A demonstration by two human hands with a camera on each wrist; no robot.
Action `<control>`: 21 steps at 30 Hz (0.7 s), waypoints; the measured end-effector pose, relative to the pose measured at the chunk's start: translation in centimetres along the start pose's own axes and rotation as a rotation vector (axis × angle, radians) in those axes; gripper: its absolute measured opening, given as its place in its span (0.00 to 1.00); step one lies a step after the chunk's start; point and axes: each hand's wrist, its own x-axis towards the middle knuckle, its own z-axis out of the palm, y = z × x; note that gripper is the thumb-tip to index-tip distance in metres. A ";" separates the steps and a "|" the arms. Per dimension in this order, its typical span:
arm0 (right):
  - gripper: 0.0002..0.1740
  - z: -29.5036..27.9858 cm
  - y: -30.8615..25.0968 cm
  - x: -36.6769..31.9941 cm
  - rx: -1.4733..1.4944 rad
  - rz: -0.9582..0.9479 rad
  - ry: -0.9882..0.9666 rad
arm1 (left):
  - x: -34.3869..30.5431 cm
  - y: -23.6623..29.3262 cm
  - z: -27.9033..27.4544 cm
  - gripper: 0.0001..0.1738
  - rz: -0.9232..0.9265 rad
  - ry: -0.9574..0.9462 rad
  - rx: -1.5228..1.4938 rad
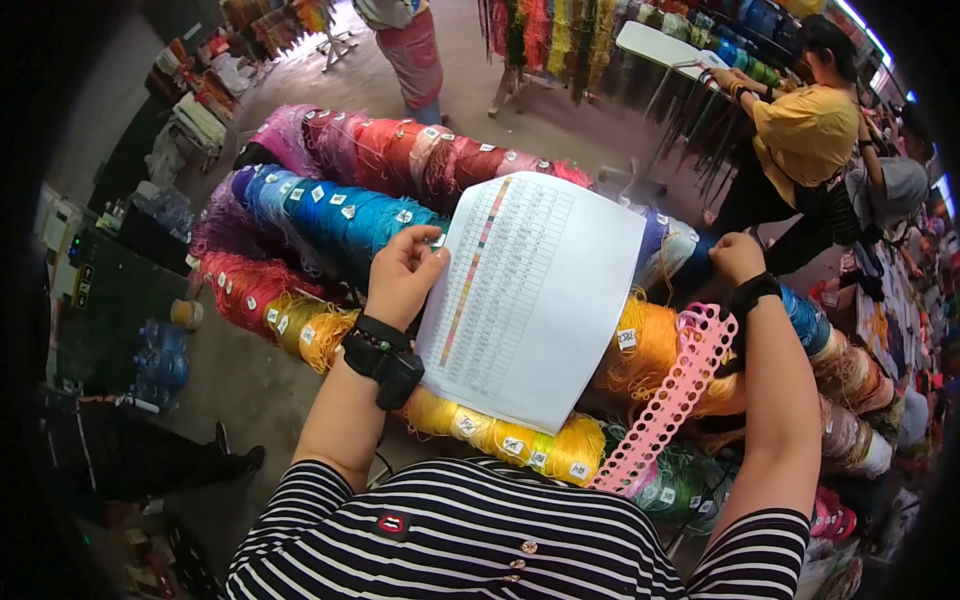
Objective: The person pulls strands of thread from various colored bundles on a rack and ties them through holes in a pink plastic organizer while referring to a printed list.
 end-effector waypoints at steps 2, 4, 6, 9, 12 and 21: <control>0.11 -0.2 0.0 0.0 0.229 0.165 -0.068 | -0.1 -0.1 0.0 0.19 -0.023 -0.015 -0.030; 0.12 -0.6 -0.1 -0.2 0.312 0.232 -0.111 | -0.5 -0.4 0.1 0.18 -0.007 0.013 -0.113; 0.13 -1.5 -1.5 -0.8 0.255 0.201 -0.139 | -1.2 -0.7 -0.2 0.17 -0.010 0.039 -0.084; 0.12 -1.1 -1.3 -0.2 0.034 0.104 -0.125 | -3.0 -0.3 -0.8 0.15 -0.056 0.033 0.119; 0.12 -0.6 -1.2 0.2 -0.054 0.057 -0.097 | -3.9 -1.0 -1.1 0.15 -0.171 -0.106 0.050; 0.14 -0.7 -1.2 -0.2 0.439 0.399 -0.151 | -5.0 -1.1 -0.6 0.27 -0.205 -0.261 -0.228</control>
